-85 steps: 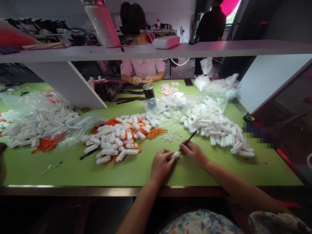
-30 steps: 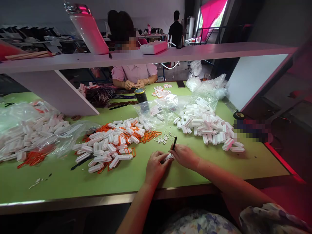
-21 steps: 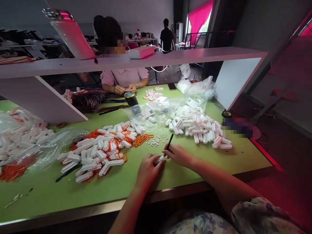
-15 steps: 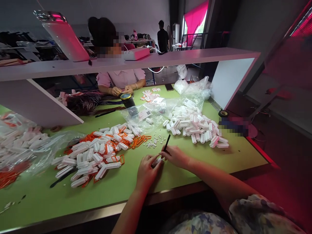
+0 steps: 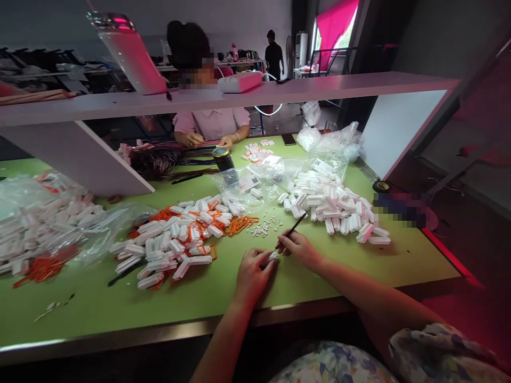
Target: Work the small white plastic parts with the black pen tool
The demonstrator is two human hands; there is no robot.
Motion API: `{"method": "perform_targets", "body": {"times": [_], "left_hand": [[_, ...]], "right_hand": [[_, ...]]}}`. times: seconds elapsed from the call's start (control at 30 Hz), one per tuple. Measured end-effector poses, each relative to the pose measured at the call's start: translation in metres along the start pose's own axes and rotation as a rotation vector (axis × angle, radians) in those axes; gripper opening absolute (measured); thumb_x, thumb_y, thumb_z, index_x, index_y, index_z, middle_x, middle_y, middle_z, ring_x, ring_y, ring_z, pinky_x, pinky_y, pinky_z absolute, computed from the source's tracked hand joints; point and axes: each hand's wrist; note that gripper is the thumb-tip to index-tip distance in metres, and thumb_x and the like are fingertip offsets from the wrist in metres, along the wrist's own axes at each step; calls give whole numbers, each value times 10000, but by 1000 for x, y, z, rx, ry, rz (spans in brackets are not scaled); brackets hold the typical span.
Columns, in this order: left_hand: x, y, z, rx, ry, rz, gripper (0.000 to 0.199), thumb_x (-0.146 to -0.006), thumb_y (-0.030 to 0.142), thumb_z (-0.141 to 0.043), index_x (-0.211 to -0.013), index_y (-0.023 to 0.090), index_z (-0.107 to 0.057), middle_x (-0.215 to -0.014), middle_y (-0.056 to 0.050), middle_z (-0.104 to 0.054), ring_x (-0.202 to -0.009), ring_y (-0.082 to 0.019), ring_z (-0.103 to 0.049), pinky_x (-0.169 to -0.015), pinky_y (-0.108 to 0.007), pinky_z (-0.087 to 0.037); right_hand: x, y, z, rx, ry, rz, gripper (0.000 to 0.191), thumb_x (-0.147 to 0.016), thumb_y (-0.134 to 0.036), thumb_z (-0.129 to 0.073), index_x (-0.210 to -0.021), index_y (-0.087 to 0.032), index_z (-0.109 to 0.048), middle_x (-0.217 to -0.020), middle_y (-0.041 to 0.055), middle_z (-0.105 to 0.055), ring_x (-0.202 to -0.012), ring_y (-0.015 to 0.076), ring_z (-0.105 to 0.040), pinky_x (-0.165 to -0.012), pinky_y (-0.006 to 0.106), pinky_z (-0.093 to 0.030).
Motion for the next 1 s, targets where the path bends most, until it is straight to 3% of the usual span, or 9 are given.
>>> {"method": "perform_targets", "body": {"times": [0.27,0.57,0.77,1.0], "left_hand": [[-1,4,2,-8,10,4,164,-869,283,-722,-1014,226,-774,-894,-50,-669,-891,-221,-604,-826,-345,-494],[-1,5,2,-28,-8,4,159,-871,276,-723,-1017,237,-772,-893,-46,-660,-891,-222,-594,-831,-344,-484],[-1,4,1,-34,-2,-7,175,-879,264,-711,-1040,232,-771,-900,-51,-662,-892,-224,-590,-834,-348,-483],[0,1,1,-29,11,-24,152,-881,259,-693,-1005,243,-780,-890,-48,-655,-891,-223,-587,-823,-346,-482]], "right_hand": [[2,2,-1,46,-5,-4,457,-807,-657,-647,-795,-209,-556,-727,13,-692,-666,164,-669,-638,298,-556],[3,7,-3,198,7,94,394,-904,-597,-569,-819,-212,-560,-754,30,-699,-665,172,-669,-634,296,-552],[7,11,-3,423,26,253,206,-982,-393,-524,-891,-213,-566,-777,29,-684,-695,170,-654,-672,288,-537],[12,7,-13,904,-29,445,126,-989,-250,-512,-899,-192,-580,-877,83,-689,-801,206,-665,-769,324,-526]]}}
Point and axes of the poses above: each hand's wrist, its own x-axis away from the middle knuckle, its own z-axis out of the back of the hand, y = z × x
